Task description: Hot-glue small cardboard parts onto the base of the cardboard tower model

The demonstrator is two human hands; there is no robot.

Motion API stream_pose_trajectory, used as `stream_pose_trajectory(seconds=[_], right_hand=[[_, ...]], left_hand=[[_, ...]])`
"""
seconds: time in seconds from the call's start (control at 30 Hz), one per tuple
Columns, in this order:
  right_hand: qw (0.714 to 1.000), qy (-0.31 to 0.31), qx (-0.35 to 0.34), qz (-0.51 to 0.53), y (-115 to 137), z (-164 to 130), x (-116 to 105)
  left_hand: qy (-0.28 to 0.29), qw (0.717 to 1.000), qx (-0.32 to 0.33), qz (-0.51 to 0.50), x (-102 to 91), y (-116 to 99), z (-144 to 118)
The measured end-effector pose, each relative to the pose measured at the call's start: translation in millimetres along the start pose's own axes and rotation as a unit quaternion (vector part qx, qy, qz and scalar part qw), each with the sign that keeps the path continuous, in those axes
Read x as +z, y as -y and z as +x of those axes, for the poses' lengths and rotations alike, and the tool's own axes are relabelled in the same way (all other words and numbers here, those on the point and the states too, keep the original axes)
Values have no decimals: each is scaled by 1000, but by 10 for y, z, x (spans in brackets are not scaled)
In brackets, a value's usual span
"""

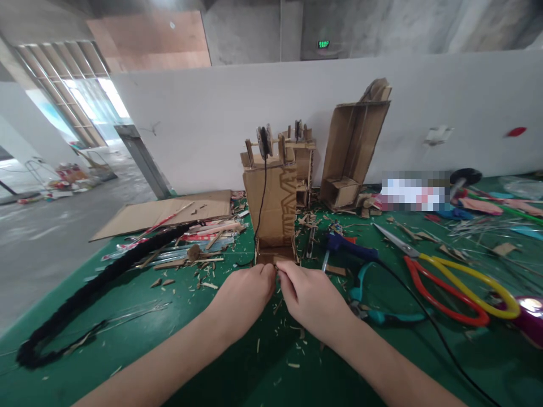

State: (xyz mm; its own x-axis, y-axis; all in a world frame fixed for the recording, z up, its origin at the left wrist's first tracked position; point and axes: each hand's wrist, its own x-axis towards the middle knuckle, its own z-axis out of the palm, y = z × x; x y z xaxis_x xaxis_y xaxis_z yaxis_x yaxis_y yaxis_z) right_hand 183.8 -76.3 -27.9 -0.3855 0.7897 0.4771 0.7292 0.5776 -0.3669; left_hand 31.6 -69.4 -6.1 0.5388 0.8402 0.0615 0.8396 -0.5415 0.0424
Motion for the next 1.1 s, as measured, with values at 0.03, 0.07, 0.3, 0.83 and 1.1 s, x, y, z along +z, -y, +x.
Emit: stream_pose_trajectory(seconds=[0.03,0.07,0.3,0.83,1.1], right_hand=[[1000,-6,-3,11,-9,-1,7],[1000,-14,-6,23,-19,-1,14],[995,-49,-21,86,-52,-14,17],[990,-105,-11,91,-9,-25,49],[997,-33,-27,58,-39,-8,13]], left_hand=[[-2,999,-7,-52,-1,14,18],[-7,994,-12,-106,-3,27,35],[61,873,-94,-474,-33,49,51],[-26,929,-49,-366,-23,-13,44],[-24,987,-10,-158,40,40,23]])
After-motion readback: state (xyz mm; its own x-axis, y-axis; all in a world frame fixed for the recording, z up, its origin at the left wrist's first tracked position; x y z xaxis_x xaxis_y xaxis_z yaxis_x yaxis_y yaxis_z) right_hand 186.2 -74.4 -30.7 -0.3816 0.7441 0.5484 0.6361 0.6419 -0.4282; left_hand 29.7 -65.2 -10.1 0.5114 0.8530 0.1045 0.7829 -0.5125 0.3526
